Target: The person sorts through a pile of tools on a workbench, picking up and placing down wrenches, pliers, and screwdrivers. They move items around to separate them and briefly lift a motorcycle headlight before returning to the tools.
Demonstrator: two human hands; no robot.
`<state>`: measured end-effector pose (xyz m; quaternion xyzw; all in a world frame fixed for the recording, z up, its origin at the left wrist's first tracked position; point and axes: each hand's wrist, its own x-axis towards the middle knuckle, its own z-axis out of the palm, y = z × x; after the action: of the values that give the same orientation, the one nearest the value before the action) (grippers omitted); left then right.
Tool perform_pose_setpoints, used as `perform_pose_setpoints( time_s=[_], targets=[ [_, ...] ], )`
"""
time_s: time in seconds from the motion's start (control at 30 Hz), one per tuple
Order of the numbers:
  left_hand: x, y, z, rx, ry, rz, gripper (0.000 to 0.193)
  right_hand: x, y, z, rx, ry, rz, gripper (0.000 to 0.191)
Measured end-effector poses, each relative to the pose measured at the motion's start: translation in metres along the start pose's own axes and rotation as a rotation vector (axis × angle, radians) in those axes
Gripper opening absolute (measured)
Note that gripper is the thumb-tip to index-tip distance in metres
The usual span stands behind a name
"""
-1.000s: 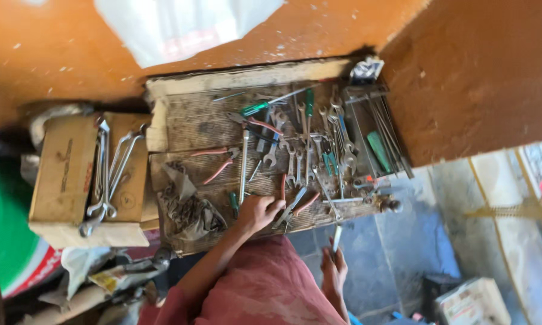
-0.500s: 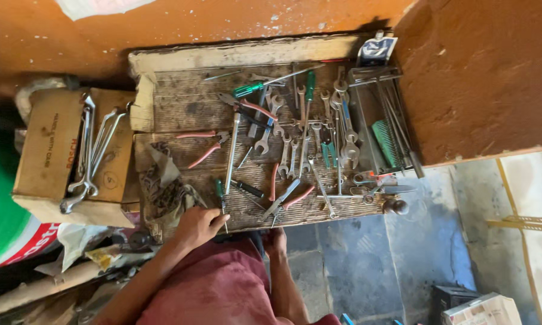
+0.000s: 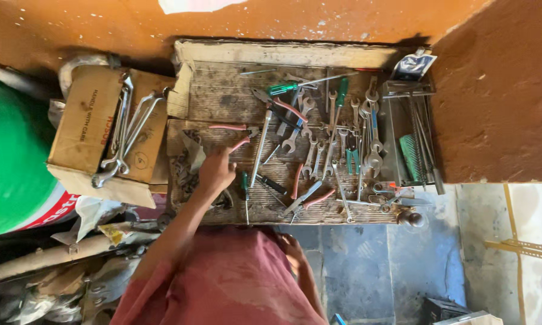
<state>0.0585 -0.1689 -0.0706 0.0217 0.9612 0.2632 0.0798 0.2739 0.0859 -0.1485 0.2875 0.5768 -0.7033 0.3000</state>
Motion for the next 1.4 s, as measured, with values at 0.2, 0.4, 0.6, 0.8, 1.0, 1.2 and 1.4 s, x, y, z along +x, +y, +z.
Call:
perform_pose_setpoints(
  time_s=[0.2, 0.4, 0.6, 0.8, 1.0, 1.2, 1.4],
  targets=[
    [0.075, -0.005, -0.013, 0.423, -0.039, 0.205, 0.085, -0.035, -0.023, -0.052, -0.481, -0.097, 0.13, 0.039],
    [0.108, -0.018, -0.023, 0.452, -0.259, 0.294, 0.058, -0.038, -0.111, -0.053, -0.775, -0.156, 0.026, 0.028],
    [0.106, -0.034, -0.019, -0.039, -0.57, -0.014, 0.056, 0.077, -0.242, 0.008, -0.882, 0.353, -0.853, 0.043],
    [0.058, -0.051, 0.008, -1.394, -0.529, -0.597, 0.052, 0.162, -0.311, 0.067, -1.673, 0.544, -0.694, 0.043],
    [0.04, -0.051, 0.016, -1.578, -0.373, -0.555, 0.055, 0.173, -0.319, 0.074, -1.72, 0.526, -0.7, 0.031],
    [0.064, -0.031, 0.024, -0.709, -0.079, -0.312, 0.067, 0.126, -0.309, 0.082, -1.356, 0.424, -0.423, 0.055],
    [0.092, -0.009, 0.001, -0.552, 0.101, 0.042, 0.068, 0.107, -0.259, 0.076, -0.558, 0.267, -0.226, 0.054]
  ],
)
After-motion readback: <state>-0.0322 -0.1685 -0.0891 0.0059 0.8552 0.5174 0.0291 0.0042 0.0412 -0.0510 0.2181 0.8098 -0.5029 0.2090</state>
